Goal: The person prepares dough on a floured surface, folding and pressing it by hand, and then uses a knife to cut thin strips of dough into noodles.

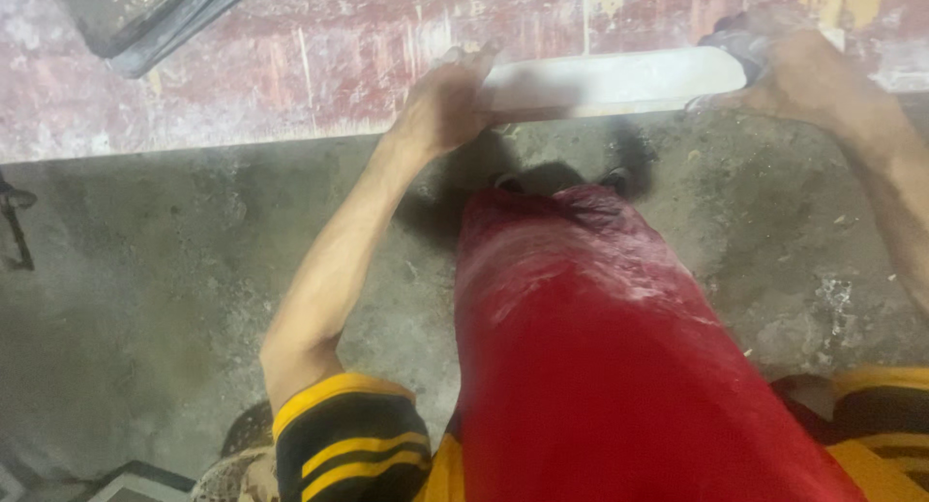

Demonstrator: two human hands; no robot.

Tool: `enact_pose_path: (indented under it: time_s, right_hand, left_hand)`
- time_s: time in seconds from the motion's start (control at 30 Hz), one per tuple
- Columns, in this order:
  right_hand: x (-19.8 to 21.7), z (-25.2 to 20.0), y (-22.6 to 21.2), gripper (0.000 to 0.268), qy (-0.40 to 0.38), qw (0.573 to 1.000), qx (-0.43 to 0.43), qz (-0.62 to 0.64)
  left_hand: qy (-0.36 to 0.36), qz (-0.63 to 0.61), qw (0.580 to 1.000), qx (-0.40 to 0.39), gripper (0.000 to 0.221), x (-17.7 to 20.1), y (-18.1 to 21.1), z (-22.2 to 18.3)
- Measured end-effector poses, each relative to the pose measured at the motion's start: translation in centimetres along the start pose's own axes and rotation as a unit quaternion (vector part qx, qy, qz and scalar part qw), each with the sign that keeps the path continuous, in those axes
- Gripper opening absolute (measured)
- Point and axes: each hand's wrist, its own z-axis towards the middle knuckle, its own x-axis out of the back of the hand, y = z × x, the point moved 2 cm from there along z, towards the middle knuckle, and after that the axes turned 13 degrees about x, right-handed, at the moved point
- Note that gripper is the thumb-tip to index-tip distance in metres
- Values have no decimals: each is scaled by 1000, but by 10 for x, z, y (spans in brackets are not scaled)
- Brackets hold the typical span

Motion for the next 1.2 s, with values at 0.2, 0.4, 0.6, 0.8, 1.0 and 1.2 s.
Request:
enact_pose_path:
  time_s: [0.2, 0.4, 0.6, 0.8, 1.0, 1.2]
  right_hand:
    - [2, 39, -39, 114, -2, 1000, -13, -6]
    - [5, 79, -74, 91, 35, 998, 31, 34]
    - [31, 70, -92, 78, 80, 993, 46, 77]
    - [56, 70, -121, 73, 67, 974, -71, 205]
    - [65, 76, -129, 89, 51, 979, -86, 176]
    - [33, 128, -139, 101, 50, 996, 55, 49]
  left_hand:
    - [19, -52, 998, -13, 98, 27, -20, -18]
    - [30, -81, 995, 48, 79, 23, -37, -30]
    - [163, -153, 973, -56, 57, -7, -41, -28]
    - [215, -157, 960, -86, 83, -16, -47, -36]
    - [175, -172, 969, -43, 71, -15, -44, -30]
    - [208, -161, 961, -87, 64, -12, -40, -31]
